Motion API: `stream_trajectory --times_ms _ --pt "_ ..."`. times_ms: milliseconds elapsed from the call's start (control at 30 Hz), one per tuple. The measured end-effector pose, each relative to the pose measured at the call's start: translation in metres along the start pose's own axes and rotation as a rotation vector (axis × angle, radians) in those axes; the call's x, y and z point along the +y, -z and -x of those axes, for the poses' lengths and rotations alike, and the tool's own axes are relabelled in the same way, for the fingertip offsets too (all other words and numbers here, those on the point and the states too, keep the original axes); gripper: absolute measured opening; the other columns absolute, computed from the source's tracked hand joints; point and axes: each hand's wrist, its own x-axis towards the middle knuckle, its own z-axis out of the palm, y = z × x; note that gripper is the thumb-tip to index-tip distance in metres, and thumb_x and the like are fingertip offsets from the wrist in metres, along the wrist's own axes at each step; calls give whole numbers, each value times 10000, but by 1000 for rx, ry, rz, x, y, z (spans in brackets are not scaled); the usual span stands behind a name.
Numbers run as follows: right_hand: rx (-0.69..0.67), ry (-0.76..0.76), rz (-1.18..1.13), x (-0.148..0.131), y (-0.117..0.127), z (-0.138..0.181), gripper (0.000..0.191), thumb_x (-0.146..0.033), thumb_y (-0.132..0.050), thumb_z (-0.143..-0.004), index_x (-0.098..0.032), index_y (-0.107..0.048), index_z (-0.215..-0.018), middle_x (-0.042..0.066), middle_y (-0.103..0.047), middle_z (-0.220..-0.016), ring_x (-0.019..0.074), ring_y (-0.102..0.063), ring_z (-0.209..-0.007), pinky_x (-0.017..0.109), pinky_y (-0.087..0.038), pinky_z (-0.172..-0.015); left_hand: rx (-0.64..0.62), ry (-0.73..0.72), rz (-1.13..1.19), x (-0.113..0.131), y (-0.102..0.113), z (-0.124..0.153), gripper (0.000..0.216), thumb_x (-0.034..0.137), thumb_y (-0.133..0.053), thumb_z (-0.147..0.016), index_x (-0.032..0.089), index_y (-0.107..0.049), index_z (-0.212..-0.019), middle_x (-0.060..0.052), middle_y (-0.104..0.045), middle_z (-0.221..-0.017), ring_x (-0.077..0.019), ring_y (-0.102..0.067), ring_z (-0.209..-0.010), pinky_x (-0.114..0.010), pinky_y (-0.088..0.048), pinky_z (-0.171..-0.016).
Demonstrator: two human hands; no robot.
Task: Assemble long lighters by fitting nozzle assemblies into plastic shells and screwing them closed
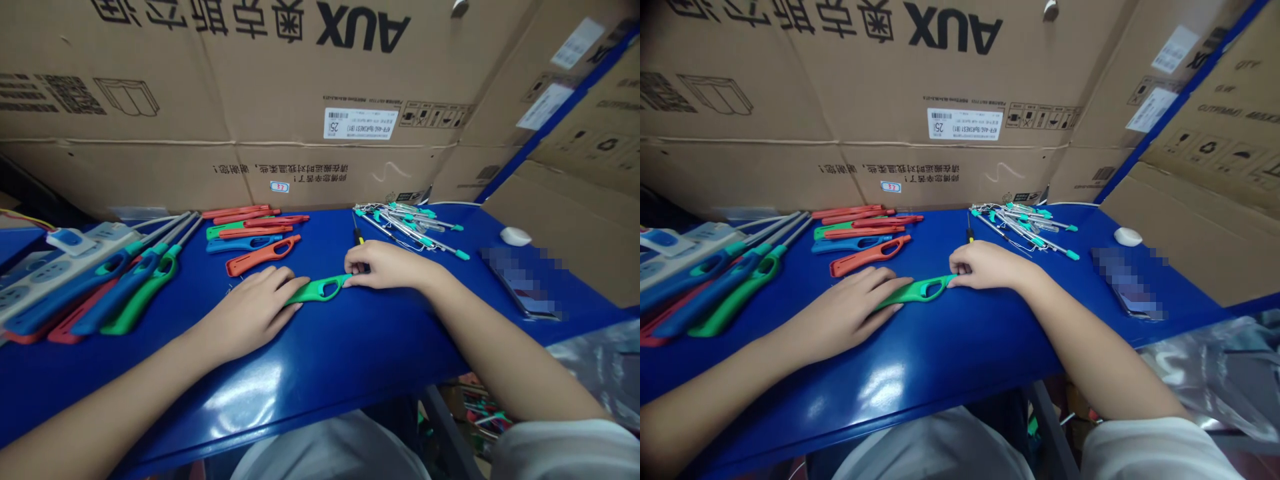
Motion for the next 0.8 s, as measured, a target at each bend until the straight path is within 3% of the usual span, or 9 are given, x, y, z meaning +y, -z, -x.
stream_trajectory --times_ms 133,233,333,433,533,667,800 --pt "-40 -17 -40 2 4 2 233 -388 -725 -899 -177 -673 -816 16 -669 -798 150 -601 -730 268 -418 -668 -8 18 -14 -9 7 -1 390 403 -441 -1047 187 -612 -1323 -116 -644 -1184 -297 -631 -1100 -460 -546 -940" --pt "81 -43 -25 7 5 4 296 -449 -619 -965 -179 -694 -869 55 -678 -931 174 -630 -827 289 -462 -747 -14 36 54 -15 10 -2 397 433 -452 -1036 195 -638 -1294 -111 -656 -1188 -287 -646 -1101 -441 -556 -940" --pt "250 -254 108 14 5 5 322 -456 -549 -993 -190 -672 -1125 115 -653 -1178 231 -651 -971 339 -488 -824 -3 58 115 -18 10 -3 388 453 -465 -1026 220 -654 -1272 -97 -659 -1198 -280 -647 -1127 -419 -555 -948" --pt "211 -464 219 20 2 4 480 -473 -584 -961 -160 -556 -1324 171 -615 -1320 304 -655 -1055 393 -504 -841 13 66 115 -17 8 -3 389 466 -473 -1017 236 -663 -1267 -92 -662 -1195 -285 -651 -1127 -414 -561 -934" --pt "120 -535 226 23 -2 0 504 -489 -559 -965 -160 -533 -1346 166 -646 -1322 333 -666 -1065 391 -510 -790 36 71 117 -14 6 -3 407 466 -451 -1021 220 -668 -1262 -98 -665 -1165 -279 -674 -1065 -404 -576 -890" --pt "129 -536 216 22 -5 -4 447 -412 -515 -980 -199 -528 -1373 134 -711 -1241 318 -691 -1015 358 -491 -725 56 73 168 -11 7 -2 412 450 -458 -1017 189 -653 -1269 -105 -658 -1160 -251 -688 -998 -380 -587 -873" --pt "296 -542 159 22 -6 -6 457 -352 -549 -924 -205 -566 -1357 116 -752 -1112 292 -697 -913 355 -481 -707 80 80 212 -7 6 -1 394 404 -505 -993 168 -643 -1277 -107 -658 -1171 -246 -685 -1003 -382 -593 -892"
